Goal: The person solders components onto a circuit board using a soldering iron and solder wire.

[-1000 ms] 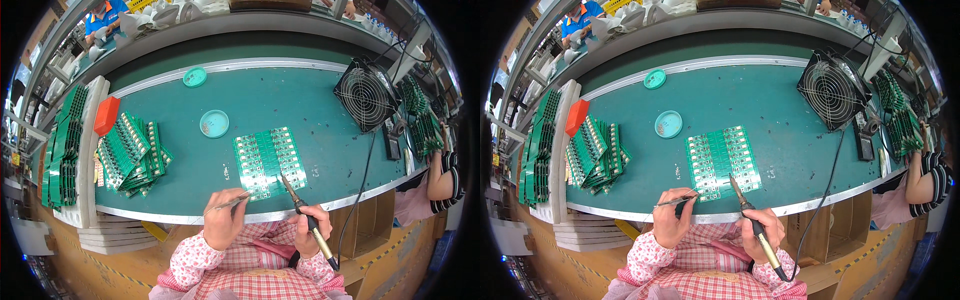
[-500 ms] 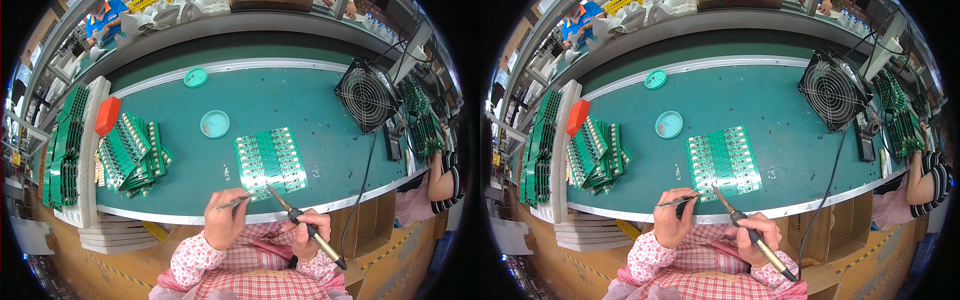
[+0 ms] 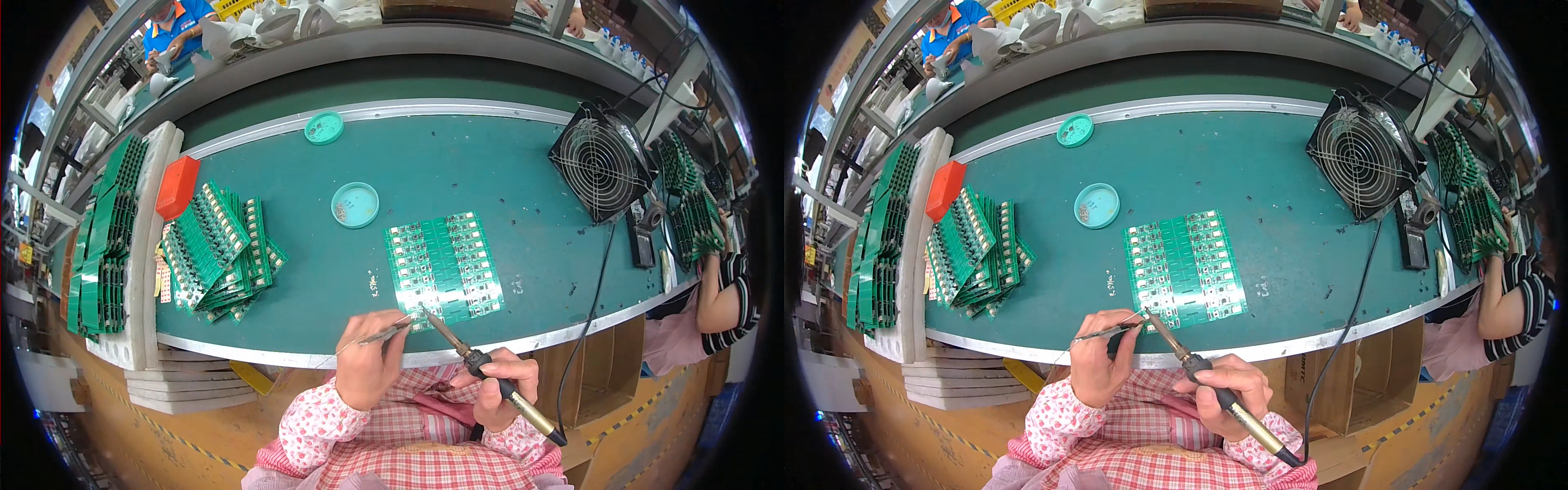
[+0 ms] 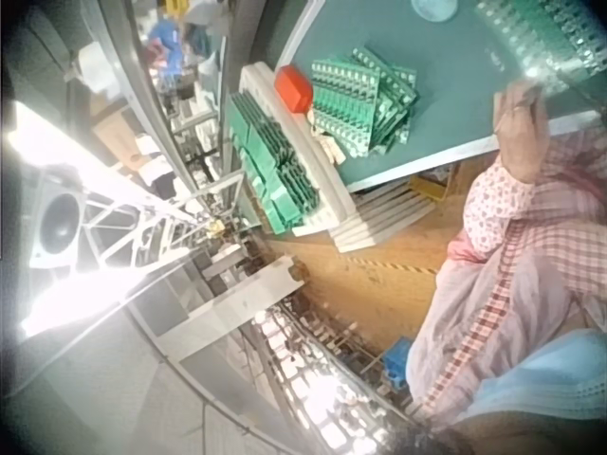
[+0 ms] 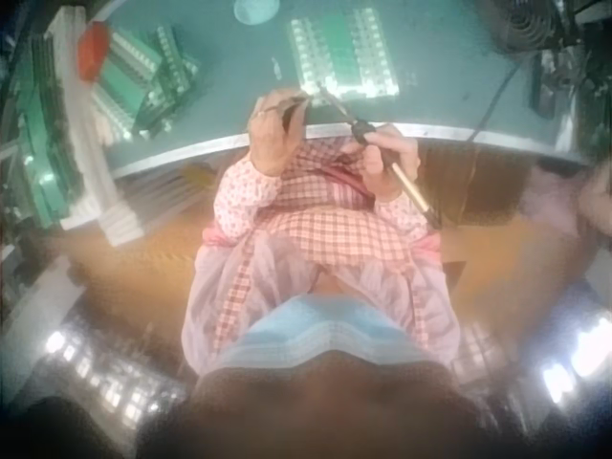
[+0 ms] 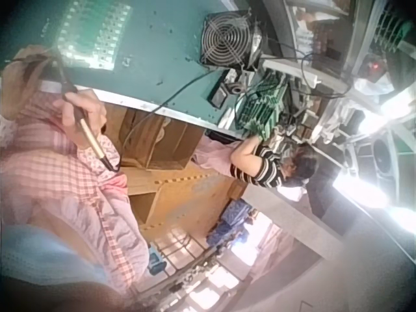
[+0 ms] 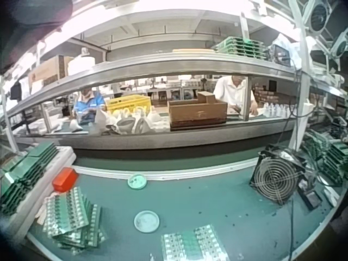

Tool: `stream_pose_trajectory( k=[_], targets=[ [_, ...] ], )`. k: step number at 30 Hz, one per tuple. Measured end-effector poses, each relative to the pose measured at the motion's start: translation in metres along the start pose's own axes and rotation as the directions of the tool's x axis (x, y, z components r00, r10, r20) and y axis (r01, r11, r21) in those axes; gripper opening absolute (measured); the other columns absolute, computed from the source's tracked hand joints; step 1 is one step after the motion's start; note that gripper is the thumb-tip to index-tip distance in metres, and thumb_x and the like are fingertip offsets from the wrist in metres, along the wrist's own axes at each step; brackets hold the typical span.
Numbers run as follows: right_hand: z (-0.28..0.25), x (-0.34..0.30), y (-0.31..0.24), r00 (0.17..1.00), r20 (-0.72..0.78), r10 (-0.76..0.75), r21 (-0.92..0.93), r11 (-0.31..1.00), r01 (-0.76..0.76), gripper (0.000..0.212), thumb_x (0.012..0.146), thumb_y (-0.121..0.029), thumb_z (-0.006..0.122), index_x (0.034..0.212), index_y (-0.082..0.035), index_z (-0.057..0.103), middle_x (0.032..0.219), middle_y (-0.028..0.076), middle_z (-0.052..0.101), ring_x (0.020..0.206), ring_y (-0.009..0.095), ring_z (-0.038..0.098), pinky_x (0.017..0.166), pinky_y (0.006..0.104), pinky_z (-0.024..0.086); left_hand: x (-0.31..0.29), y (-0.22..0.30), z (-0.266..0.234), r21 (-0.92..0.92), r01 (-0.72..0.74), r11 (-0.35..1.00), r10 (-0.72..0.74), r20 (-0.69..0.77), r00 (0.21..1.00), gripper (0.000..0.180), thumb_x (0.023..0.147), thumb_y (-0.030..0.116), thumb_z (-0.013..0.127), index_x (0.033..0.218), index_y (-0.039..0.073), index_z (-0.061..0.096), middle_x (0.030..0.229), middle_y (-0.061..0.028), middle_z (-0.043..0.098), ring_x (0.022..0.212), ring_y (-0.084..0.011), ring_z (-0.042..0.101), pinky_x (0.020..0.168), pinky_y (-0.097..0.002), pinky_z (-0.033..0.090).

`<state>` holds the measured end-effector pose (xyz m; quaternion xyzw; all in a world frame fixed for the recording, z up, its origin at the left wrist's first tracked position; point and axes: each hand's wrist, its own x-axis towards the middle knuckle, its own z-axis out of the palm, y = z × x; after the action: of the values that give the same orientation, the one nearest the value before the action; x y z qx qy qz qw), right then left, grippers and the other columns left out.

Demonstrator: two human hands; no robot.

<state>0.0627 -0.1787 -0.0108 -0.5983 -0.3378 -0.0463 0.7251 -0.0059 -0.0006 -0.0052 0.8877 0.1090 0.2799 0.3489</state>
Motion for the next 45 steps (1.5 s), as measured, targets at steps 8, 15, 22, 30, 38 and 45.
stream_pose_trajectory(
  k=[8,15,22,30,38,45],
  targets=[
    [0.002,0.006,-0.002,1.0,0.003,-0.026,-0.01,1.0,0.026,0.015,0.093,-0.012,0.066,0.1,-0.001,0.058,0.067,0.011,0.071,0.062,0.018,0.071,0.055,0.0274,0.055,0.001,0.001,0.0,-0.001,-0.004,1.0,0.004,-0.011,1.0,0.023,0.082,-0.004,0.071,0.102,0.002,0.064,0.098,-0.0132,0.07,0.085,-0.032,0.066,0.076,-0.0381,0.051],
    [-0.007,-0.001,-0.001,0.991,0.015,0.129,-0.126,0.984,-0.126,0.012,0.091,-0.01,0.065,0.095,-0.001,0.057,0.06,0.008,0.067,0.056,0.017,0.07,0.052,0.0275,0.055,-0.001,0.002,-0.001,-0.004,0.007,1.0,-0.007,-0.005,1.0,0.023,0.081,-0.005,0.07,0.102,0.002,0.065,0.098,-0.0132,0.07,0.085,-0.0321,0.065,0.076,-0.038,0.051],
    [-0.006,-0.005,0.007,0.974,0.01,0.227,-0.122,0.967,-0.224,0.01,0.091,-0.009,0.064,0.093,-0.002,0.058,0.06,0.007,0.067,0.056,0.016,0.07,0.052,0.0262,0.054,0.0,0.002,0.0,-0.002,0.011,1.0,-0.011,-0.015,1.0,0.023,0.08,-0.004,0.071,0.102,0.002,0.065,0.097,-0.0123,0.07,0.085,-0.0313,0.066,0.077,-0.0376,0.051],
    [-0.007,0.002,0.012,0.99,0.098,0.104,-0.238,0.968,-0.079,0.007,0.087,-0.006,0.066,0.09,-0.003,0.061,0.061,0.005,0.069,0.057,0.016,0.069,0.054,0.0284,0.054,0.0,0.002,0.0,-0.021,0.032,0.999,-0.032,-0.003,0.999,0.021,0.08,-0.004,0.072,0.099,0.002,0.067,0.098,-0.0114,0.071,0.086,-0.0306,0.066,0.077,-0.0373,0.051],
    [-0.009,0.007,0.017,0.974,0.213,-0.076,-0.222,0.967,0.124,0.012,0.083,-0.002,0.069,0.093,-0.002,0.06,0.064,0.004,0.069,0.054,0.018,0.065,0.05,0.0296,0.052,0.002,0.002,-0.002,-0.011,0.018,1.0,-0.018,0.001,1.0,0.021,0.08,-0.004,0.072,0.099,0.002,0.067,0.097,-0.0111,0.07,0.086,-0.0306,0.065,0.076,-0.0375,0.051],
    [-0.009,-0.004,0.011,0.993,0.007,0.116,-0.132,0.985,-0.114,0.01,0.089,-0.009,0.065,0.091,-0.002,0.059,0.057,0.006,0.066,0.053,0.016,0.068,0.051,0.027,0.052,0.002,0.004,-0.002,-0.023,0.012,1.0,-0.012,-0.01,1.0,0.021,0.08,-0.005,0.071,0.099,0.002,0.067,0.098,-0.0116,0.07,0.086,-0.0313,0.065,0.076,-0.0379,0.052]
  ],
)
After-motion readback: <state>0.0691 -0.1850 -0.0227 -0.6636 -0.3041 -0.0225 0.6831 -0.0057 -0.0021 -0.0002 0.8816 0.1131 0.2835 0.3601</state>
